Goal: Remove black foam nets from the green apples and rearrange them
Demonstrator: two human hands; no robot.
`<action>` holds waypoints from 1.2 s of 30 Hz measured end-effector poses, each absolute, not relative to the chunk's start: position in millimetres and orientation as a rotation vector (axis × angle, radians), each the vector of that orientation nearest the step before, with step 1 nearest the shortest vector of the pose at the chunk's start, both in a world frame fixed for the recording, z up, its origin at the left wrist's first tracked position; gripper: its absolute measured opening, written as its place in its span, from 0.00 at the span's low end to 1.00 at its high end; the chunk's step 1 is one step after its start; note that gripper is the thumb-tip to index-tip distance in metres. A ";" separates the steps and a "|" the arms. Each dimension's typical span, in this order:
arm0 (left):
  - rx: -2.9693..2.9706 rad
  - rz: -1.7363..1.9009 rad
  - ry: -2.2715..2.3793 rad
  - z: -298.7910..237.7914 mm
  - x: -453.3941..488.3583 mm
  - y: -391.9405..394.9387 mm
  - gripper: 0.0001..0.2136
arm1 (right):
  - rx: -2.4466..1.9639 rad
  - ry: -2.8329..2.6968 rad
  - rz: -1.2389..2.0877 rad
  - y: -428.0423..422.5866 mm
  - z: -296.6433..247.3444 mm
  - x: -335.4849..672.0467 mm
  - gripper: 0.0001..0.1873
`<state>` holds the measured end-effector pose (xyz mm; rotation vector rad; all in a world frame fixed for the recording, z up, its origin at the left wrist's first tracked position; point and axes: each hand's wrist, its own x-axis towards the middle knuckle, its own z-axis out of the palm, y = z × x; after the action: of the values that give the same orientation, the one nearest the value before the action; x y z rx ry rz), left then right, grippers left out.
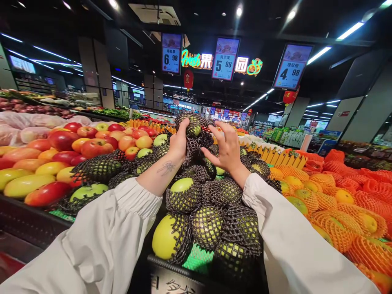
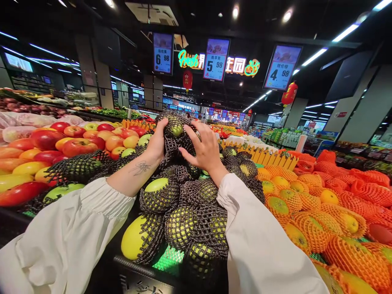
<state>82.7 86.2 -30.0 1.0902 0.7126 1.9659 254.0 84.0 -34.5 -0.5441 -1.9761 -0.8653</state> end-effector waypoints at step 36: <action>1.881 1.687 1.249 -36.6 89.4 75.7 0.17 | -1.542 -1.128 -0.023 107.7 7.4 317.1 0.45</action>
<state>89.4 75.7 -36.6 1.8809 1.2488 1.6872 317.1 107.7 7.4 -1.5420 -1.1280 -0.0226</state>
